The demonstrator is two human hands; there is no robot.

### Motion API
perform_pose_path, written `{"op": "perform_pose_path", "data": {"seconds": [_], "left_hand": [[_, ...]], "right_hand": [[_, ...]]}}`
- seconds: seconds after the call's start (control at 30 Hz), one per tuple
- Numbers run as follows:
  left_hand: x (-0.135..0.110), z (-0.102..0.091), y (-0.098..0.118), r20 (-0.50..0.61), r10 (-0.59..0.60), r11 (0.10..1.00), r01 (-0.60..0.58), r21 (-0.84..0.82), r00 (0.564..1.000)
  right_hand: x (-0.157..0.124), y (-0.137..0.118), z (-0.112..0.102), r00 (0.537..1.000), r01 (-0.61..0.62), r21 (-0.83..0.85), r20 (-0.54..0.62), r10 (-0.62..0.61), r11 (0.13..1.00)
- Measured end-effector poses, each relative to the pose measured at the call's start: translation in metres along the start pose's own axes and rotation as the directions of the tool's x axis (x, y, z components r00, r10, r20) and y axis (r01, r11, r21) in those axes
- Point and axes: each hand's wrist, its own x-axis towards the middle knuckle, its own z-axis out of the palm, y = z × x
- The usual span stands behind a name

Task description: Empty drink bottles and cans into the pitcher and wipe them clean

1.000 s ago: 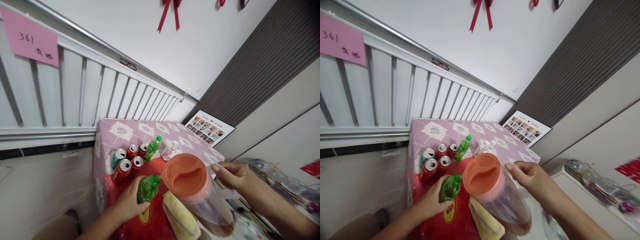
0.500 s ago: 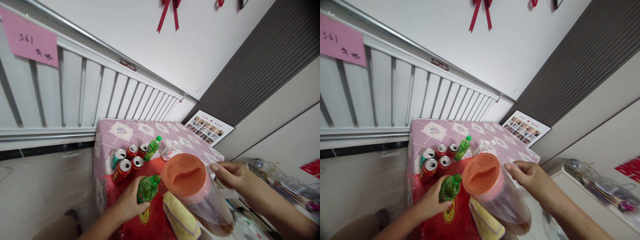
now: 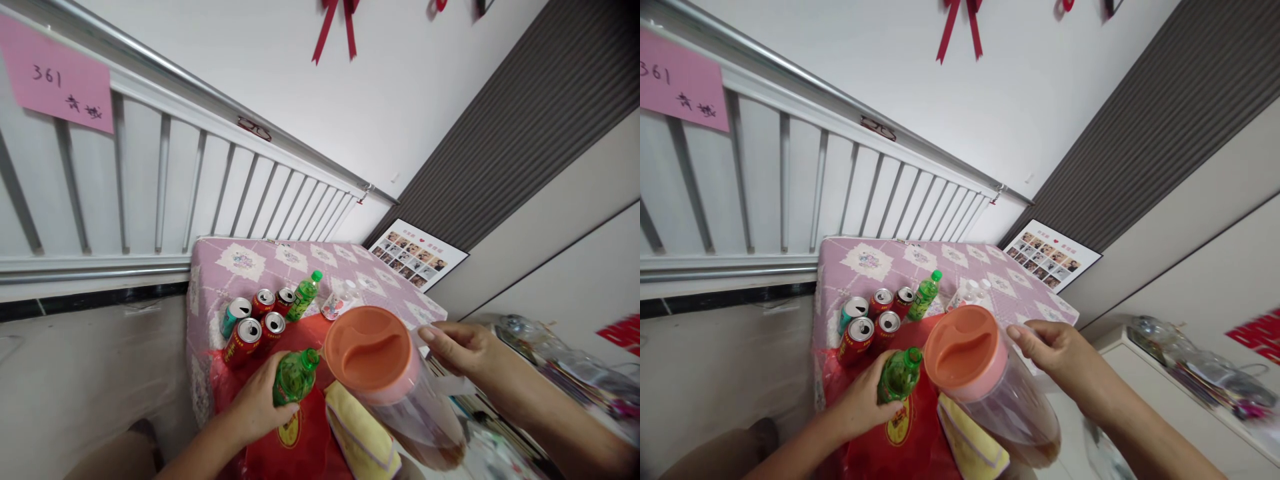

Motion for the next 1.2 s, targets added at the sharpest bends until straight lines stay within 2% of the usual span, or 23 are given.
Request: {"op": "perform_pose_path", "data": {"seconds": [0.73,1.03,1.2], "left_hand": [[0.0,0.0,0.002,-0.002,0.007,1.0,-0.007,-0.004,1.0],[0.0,0.0,0.002,0.001,-0.002,1.0,0.002,0.004,1.0],[0.0,0.0,0.001,0.007,0.003,1.0,-0.003,-0.007,1.0]], "right_hand": [[-0.005,-0.01,0.001,1.0,-0.015,0.016,-0.008,0.016,1.0],[0.002,0.003,-0.001,1.0,0.007,0.011,0.025,-0.007,1.0],[0.002,0.004,-0.001,1.0,0.008,0.007,0.006,-0.008,1.0]]}}
